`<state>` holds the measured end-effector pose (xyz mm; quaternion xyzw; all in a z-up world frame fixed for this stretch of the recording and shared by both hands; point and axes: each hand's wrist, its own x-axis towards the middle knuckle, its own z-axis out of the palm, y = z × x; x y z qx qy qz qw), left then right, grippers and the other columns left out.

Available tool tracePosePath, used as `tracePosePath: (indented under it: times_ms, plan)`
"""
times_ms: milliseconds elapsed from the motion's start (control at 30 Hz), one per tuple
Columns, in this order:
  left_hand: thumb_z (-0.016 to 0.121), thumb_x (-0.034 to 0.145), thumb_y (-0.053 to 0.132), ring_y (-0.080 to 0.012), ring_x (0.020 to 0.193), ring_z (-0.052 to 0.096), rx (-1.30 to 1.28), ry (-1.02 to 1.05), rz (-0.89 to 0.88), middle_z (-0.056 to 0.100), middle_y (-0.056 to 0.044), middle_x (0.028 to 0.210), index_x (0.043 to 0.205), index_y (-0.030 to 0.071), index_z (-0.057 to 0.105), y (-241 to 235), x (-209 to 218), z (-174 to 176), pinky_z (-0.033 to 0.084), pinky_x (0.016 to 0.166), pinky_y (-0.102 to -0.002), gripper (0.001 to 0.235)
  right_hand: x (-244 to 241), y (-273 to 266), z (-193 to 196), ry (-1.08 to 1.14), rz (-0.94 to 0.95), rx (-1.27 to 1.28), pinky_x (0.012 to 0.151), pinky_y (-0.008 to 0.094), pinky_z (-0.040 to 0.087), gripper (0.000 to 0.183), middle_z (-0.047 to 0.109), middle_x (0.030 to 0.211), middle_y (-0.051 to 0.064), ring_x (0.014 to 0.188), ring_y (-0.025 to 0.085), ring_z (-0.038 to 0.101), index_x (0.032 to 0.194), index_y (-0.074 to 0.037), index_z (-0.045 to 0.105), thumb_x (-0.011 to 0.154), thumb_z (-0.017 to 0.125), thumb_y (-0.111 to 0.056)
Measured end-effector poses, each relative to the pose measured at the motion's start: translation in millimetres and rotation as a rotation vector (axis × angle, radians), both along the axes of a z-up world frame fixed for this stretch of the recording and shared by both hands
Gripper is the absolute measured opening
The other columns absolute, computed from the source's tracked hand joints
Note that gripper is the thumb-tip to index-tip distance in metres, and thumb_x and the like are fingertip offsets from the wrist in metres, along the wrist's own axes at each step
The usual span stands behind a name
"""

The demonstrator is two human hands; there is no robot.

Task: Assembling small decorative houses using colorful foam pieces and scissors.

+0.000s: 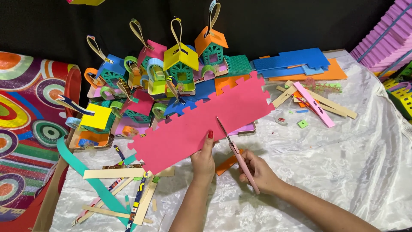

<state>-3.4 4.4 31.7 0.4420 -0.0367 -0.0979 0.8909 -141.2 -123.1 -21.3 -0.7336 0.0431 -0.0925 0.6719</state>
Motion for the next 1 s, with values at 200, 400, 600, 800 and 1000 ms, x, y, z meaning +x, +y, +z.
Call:
tracePosePath:
  times_ms: [200,400,600,800,1000]
  plan:
    - [0.078,0.087,0.014,-0.0234,0.116,0.066,0.108,-0.224,-0.021,0.068,-0.006,0.123,0.125,0.006,0.066,4.5,-5.7,-7.3,0.059,0.102,-0.039,0.04,-1.2,3.0,8.3,-0.013,0.001,0.01,0.062,0.026,0.042,0.05,0.056,0.085,0.001,0.069,0.011,0.05,0.105,-0.011,0.056,0.081,0.078,-0.049]
    - [0.077,0.088,0.01,-0.0244,0.117,0.067,0.096,-0.258,-0.028,0.069,-0.008,0.124,0.125,0.005,0.067,2.9,-1.4,-24.9,0.062,0.099,-0.039,0.038,-4.1,0.7,1.9,0.067,-0.075,0.047,0.057,0.026,0.04,0.026,0.053,0.075,-0.001,0.061,0.01,0.045,0.092,-0.013,0.053,0.079,0.075,-0.009]
    - [0.078,0.087,0.016,-0.0221,0.114,0.068,0.234,-0.359,-0.006,0.071,-0.007,0.12,0.119,0.005,0.07,5.5,-5.5,-16.3,0.055,0.109,-0.037,0.034,-1.0,-3.9,9.3,0.005,-0.018,0.023,0.06,0.027,0.046,0.04,0.063,0.085,0.003,0.069,0.011,0.056,0.105,-0.01,0.056,0.083,0.077,-0.037]
    - [0.077,0.089,0.017,-0.0217,0.113,0.069,0.265,-0.362,-0.038,0.073,-0.007,0.118,0.116,0.004,0.072,6.3,-8.4,-14.1,0.056,0.107,-0.037,0.031,-4.0,-3.2,4.1,0.008,-0.062,0.039,0.059,0.026,0.045,0.036,0.056,0.082,0.0,0.068,0.011,0.056,0.099,-0.012,0.056,0.082,0.08,-0.032]
    - [0.078,0.088,0.014,-0.0197,0.101,0.072,0.293,-0.485,0.007,0.074,-0.007,0.109,0.11,0.004,0.073,5.2,-7.7,-27.3,0.063,0.095,-0.034,0.024,0.8,1.5,17.1,-0.019,-0.035,0.106,0.056,0.026,0.041,0.036,0.06,0.076,0.002,0.064,0.01,0.051,0.096,-0.012,0.05,0.085,0.076,-0.034]
